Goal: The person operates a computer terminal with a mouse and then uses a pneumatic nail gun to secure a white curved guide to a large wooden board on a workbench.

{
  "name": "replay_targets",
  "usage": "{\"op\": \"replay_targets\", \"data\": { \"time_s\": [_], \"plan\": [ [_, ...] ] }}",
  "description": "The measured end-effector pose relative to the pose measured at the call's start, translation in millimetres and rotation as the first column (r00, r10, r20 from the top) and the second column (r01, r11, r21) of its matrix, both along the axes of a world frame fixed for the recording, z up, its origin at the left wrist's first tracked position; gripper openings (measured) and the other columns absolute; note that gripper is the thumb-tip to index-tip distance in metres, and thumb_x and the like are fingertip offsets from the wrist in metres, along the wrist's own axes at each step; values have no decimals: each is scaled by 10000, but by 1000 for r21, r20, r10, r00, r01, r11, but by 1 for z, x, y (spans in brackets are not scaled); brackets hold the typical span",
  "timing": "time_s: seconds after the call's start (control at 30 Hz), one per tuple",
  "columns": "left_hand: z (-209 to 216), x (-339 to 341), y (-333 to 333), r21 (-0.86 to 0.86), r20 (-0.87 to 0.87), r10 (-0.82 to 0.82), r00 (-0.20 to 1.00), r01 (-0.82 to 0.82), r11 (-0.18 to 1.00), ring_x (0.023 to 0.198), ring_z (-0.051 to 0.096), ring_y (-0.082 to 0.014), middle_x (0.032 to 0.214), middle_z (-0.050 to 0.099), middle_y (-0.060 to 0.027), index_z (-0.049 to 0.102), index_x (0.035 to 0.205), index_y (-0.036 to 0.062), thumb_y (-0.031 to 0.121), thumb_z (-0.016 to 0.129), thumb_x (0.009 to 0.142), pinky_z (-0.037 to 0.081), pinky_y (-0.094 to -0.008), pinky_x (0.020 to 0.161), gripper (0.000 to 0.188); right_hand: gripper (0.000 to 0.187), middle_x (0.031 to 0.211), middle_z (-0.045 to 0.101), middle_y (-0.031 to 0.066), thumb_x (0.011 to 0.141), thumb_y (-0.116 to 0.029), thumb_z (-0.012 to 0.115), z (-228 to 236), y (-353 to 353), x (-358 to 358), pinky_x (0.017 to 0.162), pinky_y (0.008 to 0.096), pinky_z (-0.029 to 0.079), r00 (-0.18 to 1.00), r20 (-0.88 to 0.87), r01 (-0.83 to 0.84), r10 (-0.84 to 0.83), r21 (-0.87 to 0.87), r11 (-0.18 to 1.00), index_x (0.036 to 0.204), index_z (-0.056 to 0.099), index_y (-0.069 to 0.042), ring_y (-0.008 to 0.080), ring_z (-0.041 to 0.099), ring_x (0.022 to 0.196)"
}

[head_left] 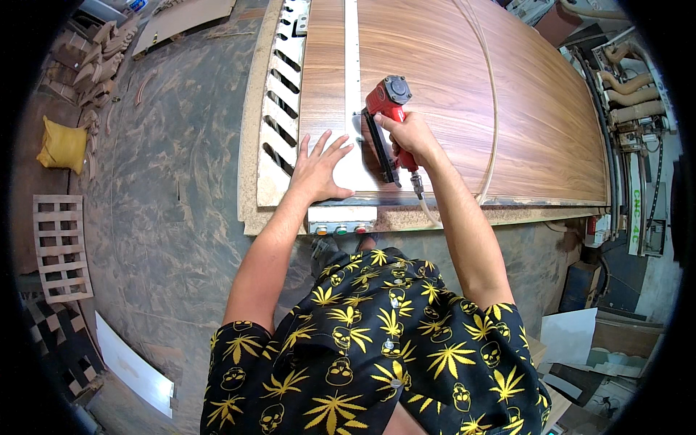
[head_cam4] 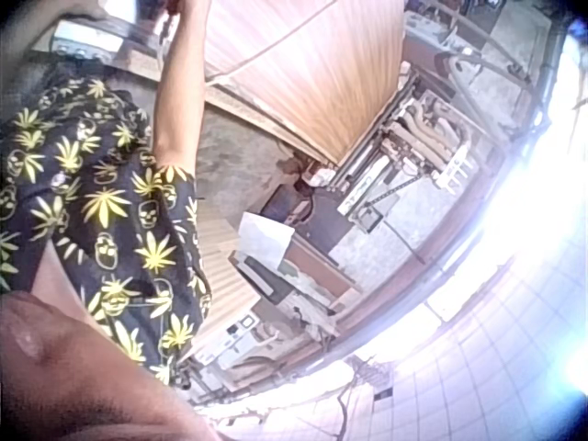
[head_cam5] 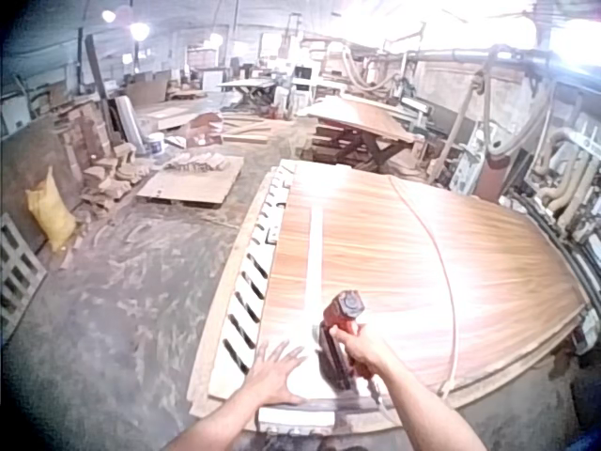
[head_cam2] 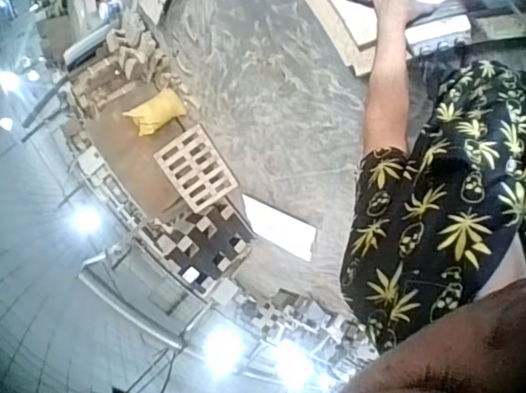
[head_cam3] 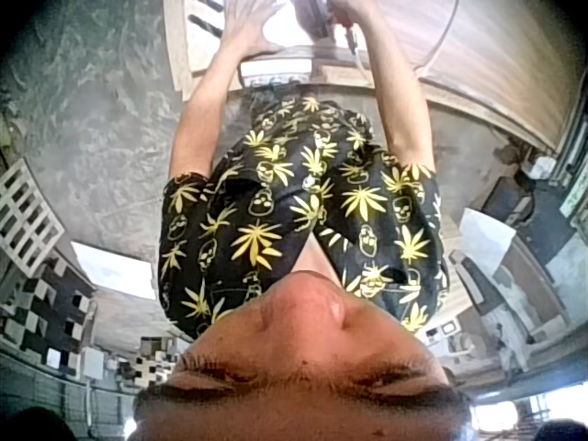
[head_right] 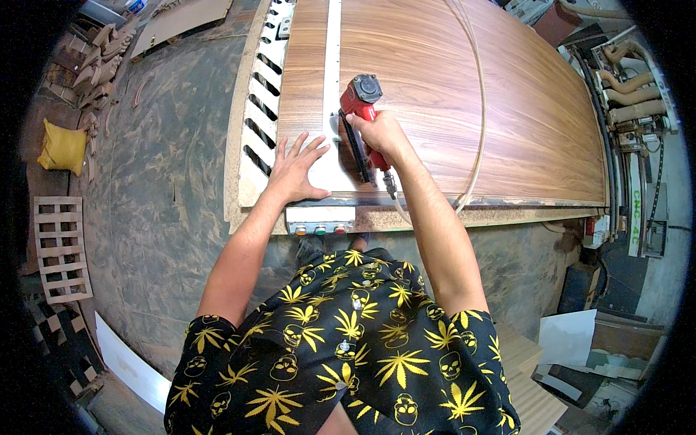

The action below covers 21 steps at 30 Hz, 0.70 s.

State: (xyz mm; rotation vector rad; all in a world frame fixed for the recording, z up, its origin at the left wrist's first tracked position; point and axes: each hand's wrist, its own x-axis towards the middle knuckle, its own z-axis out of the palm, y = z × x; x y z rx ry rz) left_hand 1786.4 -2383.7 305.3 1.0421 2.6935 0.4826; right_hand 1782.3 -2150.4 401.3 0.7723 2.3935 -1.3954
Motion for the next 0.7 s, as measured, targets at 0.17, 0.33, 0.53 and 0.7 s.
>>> {"op": "replay_targets", "data": {
  "time_s": [0.17,0.33,0.53,0.7],
  "plan": [
    [1,-1,0,1,7,-3,1000,3,1000,1548,187,-235,1647,282,53,422,1527,279,572,865,560,2,-562,1276,1103,460,641,622,81,934,-414,718,-8,5,-2,448,339,482,1000,-1,-10,10,-18,1000,848,673,35,169,624,517],
    [1,-1,1,-38,15,0,1000,0,999,1549,186,-235,1645,284,53,420,1527,280,575,865,562,-5,-560,1276,1103,446,643,621,81,937,-405,714,-4,4,-3,449,339,481,1000,3,-27,27,-18,999,851,670,31,168,622,519],
    [0,-1,0,0,3,-1,1000,1,1000,1550,183,-231,1645,285,52,420,1527,281,578,867,558,-10,-555,1278,1107,401,618,561,33,959,-368,714,7,-3,-2,420,312,469,1000,11,-18,18,-5,1000,871,612,11,130,576,486],
    [2,-1,0,-4,13,-4,1000,4,1000,1551,180,-233,1646,285,51,424,1526,270,572,864,570,-15,-558,1275,1095,404,625,569,41,959,-371,712,5,-2,-3,422,316,475,999,25,-21,21,-5,1000,884,617,15,133,578,485]
  ]
}}
